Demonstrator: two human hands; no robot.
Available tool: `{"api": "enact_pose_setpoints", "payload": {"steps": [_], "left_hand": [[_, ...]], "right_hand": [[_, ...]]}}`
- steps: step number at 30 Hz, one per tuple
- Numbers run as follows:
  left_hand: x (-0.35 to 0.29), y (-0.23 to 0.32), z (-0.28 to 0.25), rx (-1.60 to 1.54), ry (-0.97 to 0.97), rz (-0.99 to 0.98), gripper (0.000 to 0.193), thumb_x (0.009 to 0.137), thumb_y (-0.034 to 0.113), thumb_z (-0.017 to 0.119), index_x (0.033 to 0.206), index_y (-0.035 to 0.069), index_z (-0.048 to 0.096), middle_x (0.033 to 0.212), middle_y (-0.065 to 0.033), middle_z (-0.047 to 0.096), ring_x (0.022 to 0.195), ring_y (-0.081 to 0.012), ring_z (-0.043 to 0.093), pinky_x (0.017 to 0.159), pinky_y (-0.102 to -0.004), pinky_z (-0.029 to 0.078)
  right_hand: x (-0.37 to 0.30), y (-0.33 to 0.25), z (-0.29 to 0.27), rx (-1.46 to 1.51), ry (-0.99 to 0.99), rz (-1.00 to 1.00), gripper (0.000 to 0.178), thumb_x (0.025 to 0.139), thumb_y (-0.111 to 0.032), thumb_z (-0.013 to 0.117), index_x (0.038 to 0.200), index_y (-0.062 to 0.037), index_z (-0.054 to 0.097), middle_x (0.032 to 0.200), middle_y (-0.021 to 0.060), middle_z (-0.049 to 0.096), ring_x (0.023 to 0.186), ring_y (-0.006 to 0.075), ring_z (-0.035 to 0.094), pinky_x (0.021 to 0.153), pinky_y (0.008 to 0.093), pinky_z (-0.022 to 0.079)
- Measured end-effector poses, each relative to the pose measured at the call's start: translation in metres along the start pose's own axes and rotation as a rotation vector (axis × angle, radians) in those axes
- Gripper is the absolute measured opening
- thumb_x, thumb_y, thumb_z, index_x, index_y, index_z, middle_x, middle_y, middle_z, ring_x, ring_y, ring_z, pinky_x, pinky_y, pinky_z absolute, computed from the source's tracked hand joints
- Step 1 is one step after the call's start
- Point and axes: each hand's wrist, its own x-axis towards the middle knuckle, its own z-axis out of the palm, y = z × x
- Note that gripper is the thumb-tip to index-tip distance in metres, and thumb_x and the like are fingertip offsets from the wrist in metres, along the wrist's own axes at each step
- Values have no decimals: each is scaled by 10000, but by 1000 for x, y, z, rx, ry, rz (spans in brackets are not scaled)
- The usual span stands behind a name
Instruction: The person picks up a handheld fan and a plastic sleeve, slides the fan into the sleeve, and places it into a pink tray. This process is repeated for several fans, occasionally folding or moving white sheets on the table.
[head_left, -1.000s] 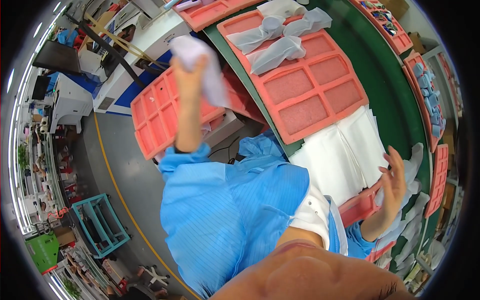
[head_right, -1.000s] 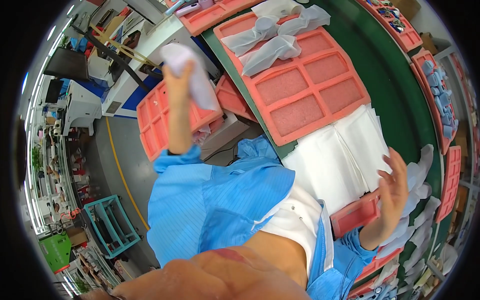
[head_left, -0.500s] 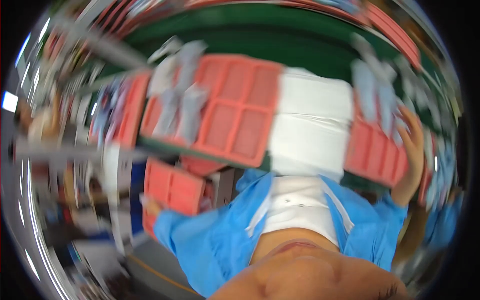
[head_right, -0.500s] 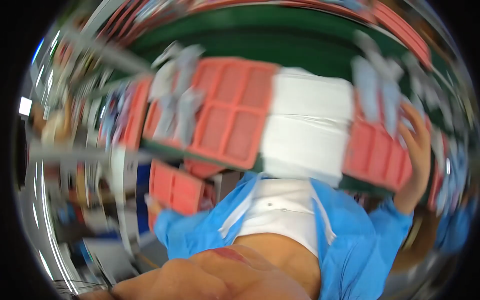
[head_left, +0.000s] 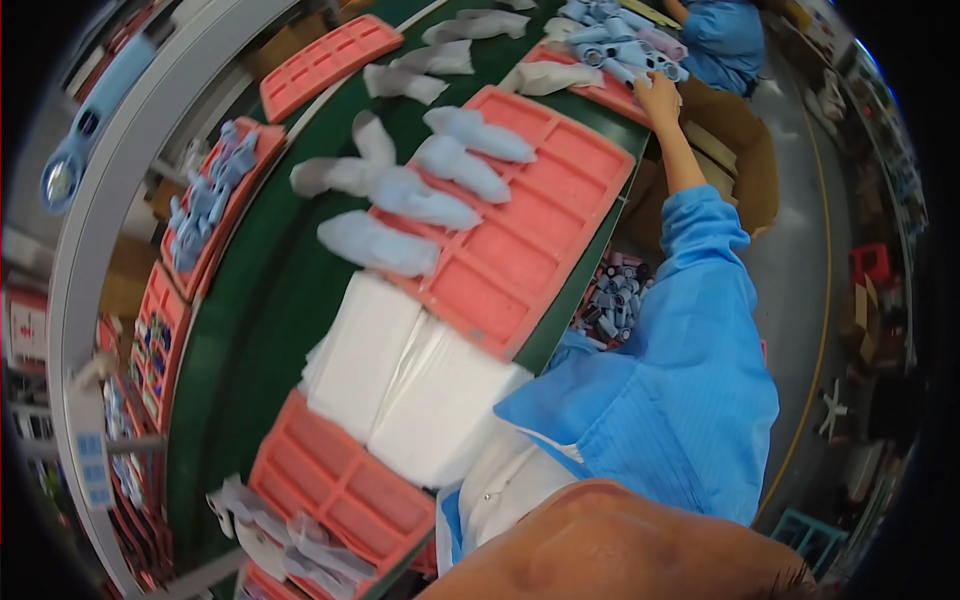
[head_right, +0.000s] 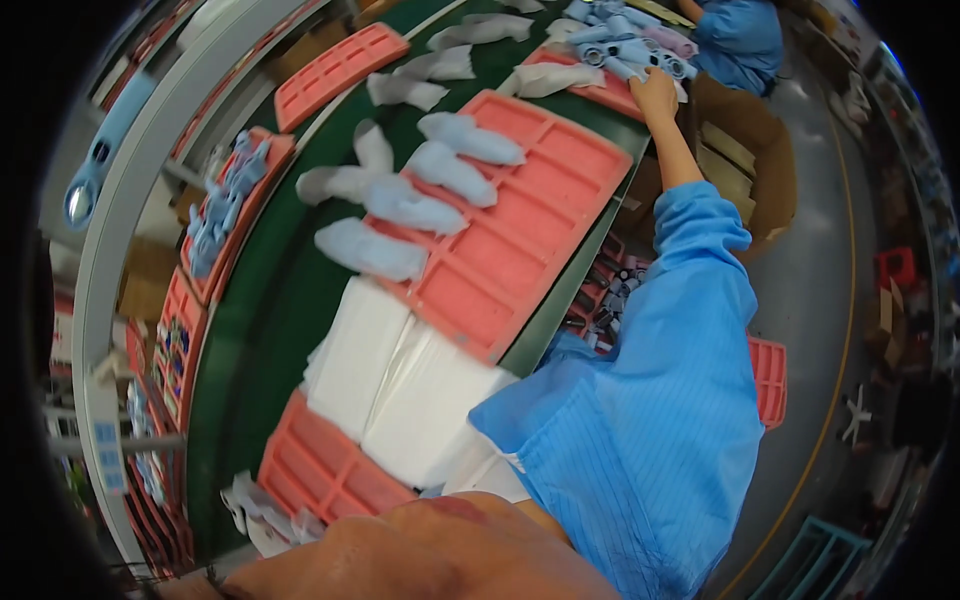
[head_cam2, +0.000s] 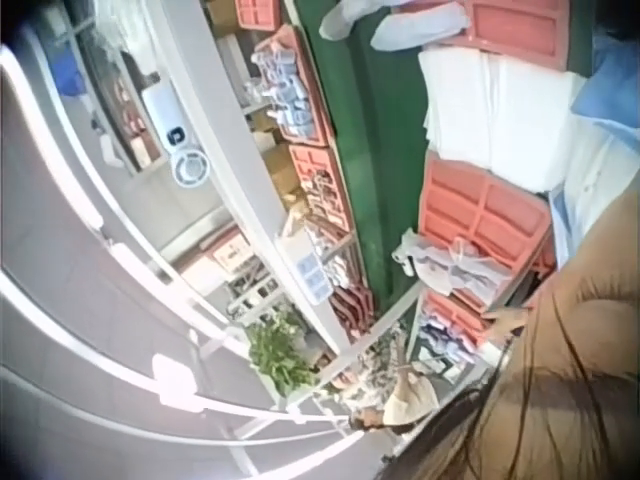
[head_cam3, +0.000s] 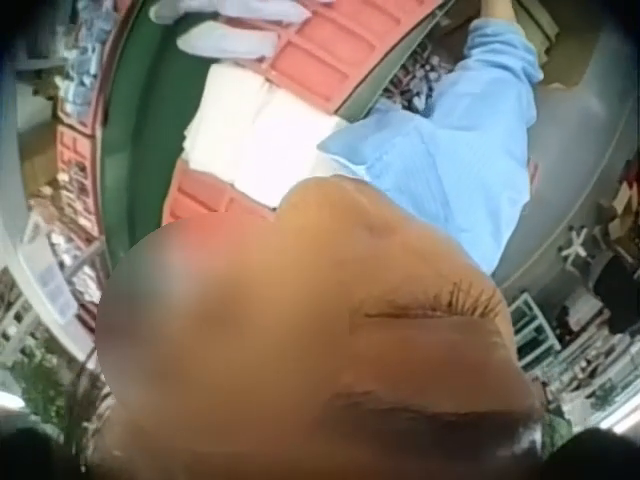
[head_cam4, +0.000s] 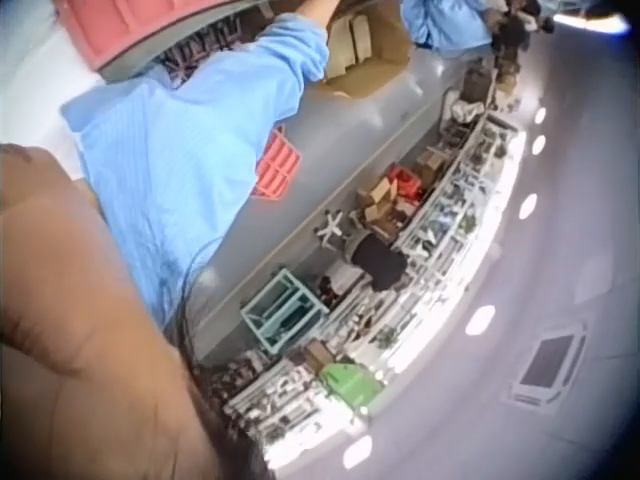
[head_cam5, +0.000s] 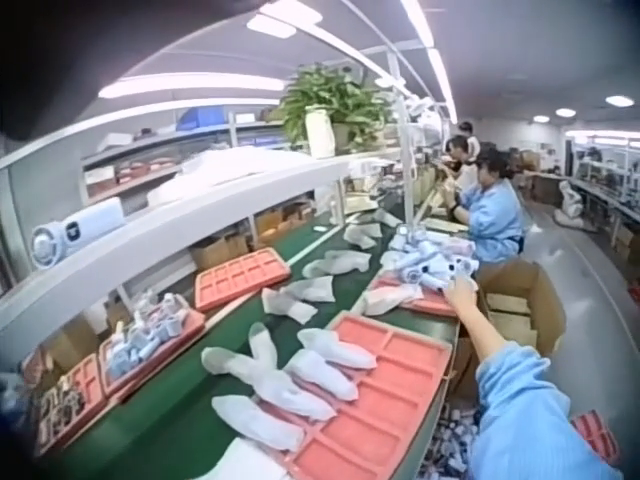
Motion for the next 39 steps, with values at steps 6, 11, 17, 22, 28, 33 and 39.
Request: {"api": "enact_pose_setpoints", "payload": {"steps": [6,11,17,22,28,33,39], "left_hand": [[19,103,-42,-309,130,118,402,940,302,532,1208,2,551,1248,-200,521,1137,-339,503,979,-430,371],[25,152,-83,-496,263,146,446,942,334,537,1235,-2,532,1294,-196,497,1167,-341,481,1015,-440,338],[54,242,-62,-589,53,582,226,881,82,575,1082,-18,602,1061,-181,606,1031,-319,562,857,-378,460],[34,317,-57,-901,-311,646,206,801,-67,591,996,-12,626,1069,-144,587,979,-239,572,780,-284,482],[12,387,5,-903,-575,776,153,799,59,658,946,40,620,945,-120,583,743,-263,616,646,-312,487],[-13,414,59,-708,-515,762,170,781,137,694,903,44,619,901,-95,588,735,-259,613,632,-348,480],[-28,411,68,-710,-397,725,132,765,131,710,830,37,643,814,-80,593,718,-195,586,619,-310,463]], "right_hand": [[46,34,13,-226,-40,268,478,739,-386,665,1112,-88,635,1083,183,643,1024,337,607,867,412,487],[48,16,28,-455,-426,31,457,700,-335,682,1098,-114,640,1064,155,654,1021,325,612,859,424,495],[41,14,16,-534,-394,130,578,670,-399,716,1189,-173,601,1126,125,639,1078,301,597,896,411,488],[53,30,-1,-45,-339,33,696,673,-513,703,1198,-66,607,1120,217,629,1009,316,625,863,385,467],[-81,-91,-66,958,-1011,259,454,740,-344,667,1102,-78,604,837,-5,584,598,32,486,422,175,281],[-152,-129,-34,791,-1393,417,433,750,-358,650,1084,-89,595,828,-12,574,548,27,429,395,183,198],[-164,-145,-52,733,-1389,122,529,723,-339,692,1150,-57,560,922,17,583,759,92,522,558,208,372]]}}
